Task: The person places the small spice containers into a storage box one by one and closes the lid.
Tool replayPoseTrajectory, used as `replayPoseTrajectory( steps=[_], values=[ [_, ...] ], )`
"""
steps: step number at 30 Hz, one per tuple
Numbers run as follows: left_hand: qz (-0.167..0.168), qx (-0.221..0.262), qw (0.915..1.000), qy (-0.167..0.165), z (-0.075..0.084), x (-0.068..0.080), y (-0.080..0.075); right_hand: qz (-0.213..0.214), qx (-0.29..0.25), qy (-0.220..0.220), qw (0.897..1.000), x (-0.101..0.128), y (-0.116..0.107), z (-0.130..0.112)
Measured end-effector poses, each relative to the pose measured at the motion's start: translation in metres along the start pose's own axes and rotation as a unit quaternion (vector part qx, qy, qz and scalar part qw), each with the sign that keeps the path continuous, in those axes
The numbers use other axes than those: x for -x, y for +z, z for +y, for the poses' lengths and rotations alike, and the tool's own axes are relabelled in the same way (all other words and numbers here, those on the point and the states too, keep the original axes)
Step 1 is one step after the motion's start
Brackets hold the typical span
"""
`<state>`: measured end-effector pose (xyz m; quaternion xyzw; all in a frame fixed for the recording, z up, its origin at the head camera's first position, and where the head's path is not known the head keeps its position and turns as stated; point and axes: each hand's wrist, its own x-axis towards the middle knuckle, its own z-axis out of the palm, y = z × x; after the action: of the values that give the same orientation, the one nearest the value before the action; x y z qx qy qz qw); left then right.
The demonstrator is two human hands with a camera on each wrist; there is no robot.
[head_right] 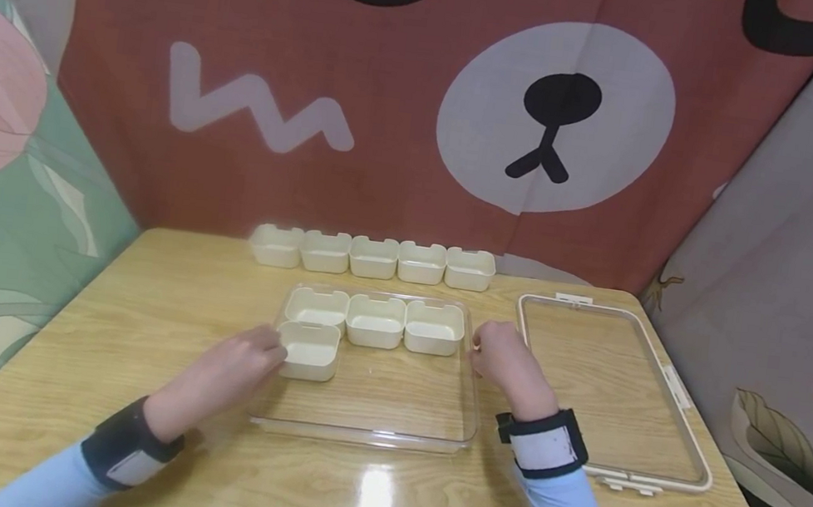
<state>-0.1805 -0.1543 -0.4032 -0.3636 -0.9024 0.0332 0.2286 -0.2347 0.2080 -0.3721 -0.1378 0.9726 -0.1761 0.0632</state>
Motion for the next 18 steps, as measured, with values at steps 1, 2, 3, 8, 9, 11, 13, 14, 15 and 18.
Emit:
replayPoseTrajectory(
  steps=[1, 2, 3, 8, 9, 11, 13, 14, 15, 18],
  values=[
    [-0.001, -0.002, 1.0, 0.001, 0.0001, -0.0002, -0.0001, 0.001, -0.001, 0.001, 1.0, 0.0002, -0.0003, -0.0003],
    [-0.002, -0.005, 1.0, 0.001, 0.0002, -0.0003, -0.0003, 0.002, -0.001, -0.001, 1.0, 0.0006, -0.0008, -0.0008],
    [-0.003, -0.009, 1.0, 0.002, 0.0003, -0.0002, -0.0004, 0.003, 0.001, -0.001, 1.0, 0.0007, -0.0009, -0.0009],
    [0.007, -0.024, 0.9996, 0.011, 0.0008, 0.0008, -0.0012, -0.001, 0.002, 0.0, 1.0, -0.0005, 0.0001, 0.0],
    [0.01, -0.025, 0.9995, 0.013, 0.0009, 0.0008, -0.0012, -0.002, 0.003, 0.001, 1.0, -0.0008, 0.0003, 0.0002],
    [0.017, -0.026, 0.9994, 0.017, 0.0009, 0.0006, -0.0012, -0.005, 0.002, 0.004, 1.0, -0.0014, 0.0007, 0.0004],
    [0.022, -0.026, 0.9992, 0.021, 0.0011, 0.0002, -0.0014, -0.006, 0.002, 0.005, 1.0, -0.0017, 0.001, 0.0007],
    [0.024, -0.025, 0.9991, 0.022, 0.0012, 0.0, -0.0017, -0.005, 0.003, 0.005, 1.0, -0.0015, 0.0009, 0.0005],
    [0.028, -0.024, 0.999, 0.024, 0.0015, -0.0002, -0.0022, -0.005, 0.002, 0.006, 1.0, -0.0016, 0.0011, 0.0005],
    [0.037, -0.022, 0.9987, 0.027, 0.0019, -0.0006, -0.0033, -0.005, -0.003, 0.006, 1.0, -0.0008, 0.0016, -0.0002]
  ],
)
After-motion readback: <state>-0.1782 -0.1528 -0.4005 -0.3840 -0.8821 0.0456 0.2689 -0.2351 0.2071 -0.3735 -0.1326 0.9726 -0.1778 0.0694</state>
